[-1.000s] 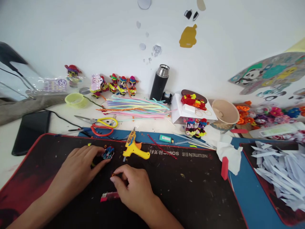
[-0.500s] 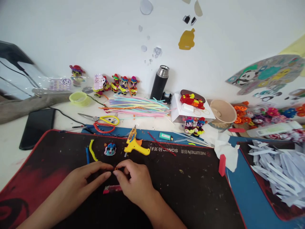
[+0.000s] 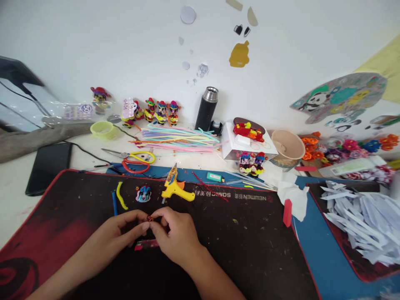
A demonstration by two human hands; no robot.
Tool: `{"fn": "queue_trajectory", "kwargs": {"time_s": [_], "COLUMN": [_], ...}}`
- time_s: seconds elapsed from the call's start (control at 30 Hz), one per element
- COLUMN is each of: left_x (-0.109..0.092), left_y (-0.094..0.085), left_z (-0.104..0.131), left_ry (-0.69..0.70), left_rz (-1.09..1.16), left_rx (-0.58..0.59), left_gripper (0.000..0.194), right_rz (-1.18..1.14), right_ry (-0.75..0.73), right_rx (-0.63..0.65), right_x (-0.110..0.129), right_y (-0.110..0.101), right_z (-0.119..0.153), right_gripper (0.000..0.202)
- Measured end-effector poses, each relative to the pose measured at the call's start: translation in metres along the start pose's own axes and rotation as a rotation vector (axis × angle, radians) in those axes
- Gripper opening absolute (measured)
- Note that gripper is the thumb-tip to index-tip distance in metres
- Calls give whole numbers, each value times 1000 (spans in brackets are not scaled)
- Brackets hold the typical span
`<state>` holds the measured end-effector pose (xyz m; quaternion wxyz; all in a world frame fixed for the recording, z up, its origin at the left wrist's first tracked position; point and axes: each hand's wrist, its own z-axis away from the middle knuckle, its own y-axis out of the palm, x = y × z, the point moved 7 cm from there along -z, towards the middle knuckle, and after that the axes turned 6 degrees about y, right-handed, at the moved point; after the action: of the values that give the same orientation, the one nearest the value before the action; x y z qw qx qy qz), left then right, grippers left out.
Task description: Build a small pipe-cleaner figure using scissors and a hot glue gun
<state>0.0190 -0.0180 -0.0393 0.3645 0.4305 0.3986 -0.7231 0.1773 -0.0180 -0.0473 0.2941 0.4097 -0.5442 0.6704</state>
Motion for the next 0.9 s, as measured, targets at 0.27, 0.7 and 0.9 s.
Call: {"fn": "queue_trajectory", "kwargs": {"time_s": [0.27,0.7,0.9], "left_x": [4,2,1], "left_y": [2,1,0], "left_z": [0,-5,-5], "left_ry": [-55,-78,-66], "left_rz": [40,69,61], "left_rx": [59,90,73], "left_gripper": [49,53,53], "right_rz": [-34,-78,-82], "right_ry": [-25,-33,-38], "right_rx": [17,-4,0], "right_x": [4,6,5], "right_y": [-1,0,0], "right_z": [1,0,1], "right_gripper": [13,14,15]}}
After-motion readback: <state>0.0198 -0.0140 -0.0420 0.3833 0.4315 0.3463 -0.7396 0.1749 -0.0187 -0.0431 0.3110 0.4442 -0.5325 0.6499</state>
